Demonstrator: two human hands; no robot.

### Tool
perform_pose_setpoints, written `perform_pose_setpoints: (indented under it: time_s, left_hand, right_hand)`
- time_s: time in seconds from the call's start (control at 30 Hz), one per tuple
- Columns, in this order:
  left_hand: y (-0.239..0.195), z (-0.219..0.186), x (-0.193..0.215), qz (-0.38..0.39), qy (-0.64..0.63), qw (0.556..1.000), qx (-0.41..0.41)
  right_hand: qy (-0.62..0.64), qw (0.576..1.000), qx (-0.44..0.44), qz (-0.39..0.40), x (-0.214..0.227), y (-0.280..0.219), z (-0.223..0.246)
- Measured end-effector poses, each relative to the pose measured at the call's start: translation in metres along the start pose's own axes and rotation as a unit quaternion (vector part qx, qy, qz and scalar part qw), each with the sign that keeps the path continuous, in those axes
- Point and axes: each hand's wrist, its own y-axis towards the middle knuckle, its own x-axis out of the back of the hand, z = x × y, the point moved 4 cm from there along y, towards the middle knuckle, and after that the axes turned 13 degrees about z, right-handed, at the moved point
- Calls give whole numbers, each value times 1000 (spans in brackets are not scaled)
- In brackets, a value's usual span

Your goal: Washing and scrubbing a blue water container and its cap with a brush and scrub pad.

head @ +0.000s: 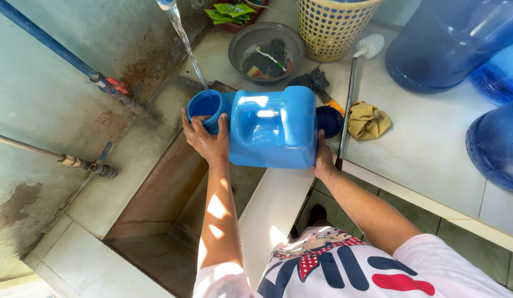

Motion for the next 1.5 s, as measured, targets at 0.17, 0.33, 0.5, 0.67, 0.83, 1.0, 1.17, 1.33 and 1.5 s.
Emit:
perform_pose_setpoints:
  time_s: [0.17,0.33,0.5,0.67,0.83,1.0,1.17,1.33,1.5]
  left_hand:
    - [-2,2,-1,2,11,1000,5]
    - [-1,5,-3,7,7,1000,19]
    - [-1,6,-3,6,1,1000,23]
    - [-1,7,-4,6,3,1000,24]
    - [-1,4,-2,4,-8,1000,13]
    - [-2,4,-1,6,-7,1000,16]
    - [1,3,-3,6,-8,1000,14]
    - [1,5,-4,9,-12,1000,20]
    - [2,7,-5,10,-12,1000,19]
  right_hand:
    - [-1,1000,9,10,3,2,-1]
    - [-2,1000,-8,-12,3,1,-1]
    - [6,1000,-4,-9,0,1,0]
    - [-1,1000,-14,-23,1,1,0]
    - [4,1000,2,-1,2,1,0]
    - [-7,1000,-10,-8,-3,-3,3]
    - [-14,999,-23,-22,-3,-3,5]
    - [-28,999,-27,-16,-1,-2,2]
    - [-48,998,-30,-24,5,2,-1]
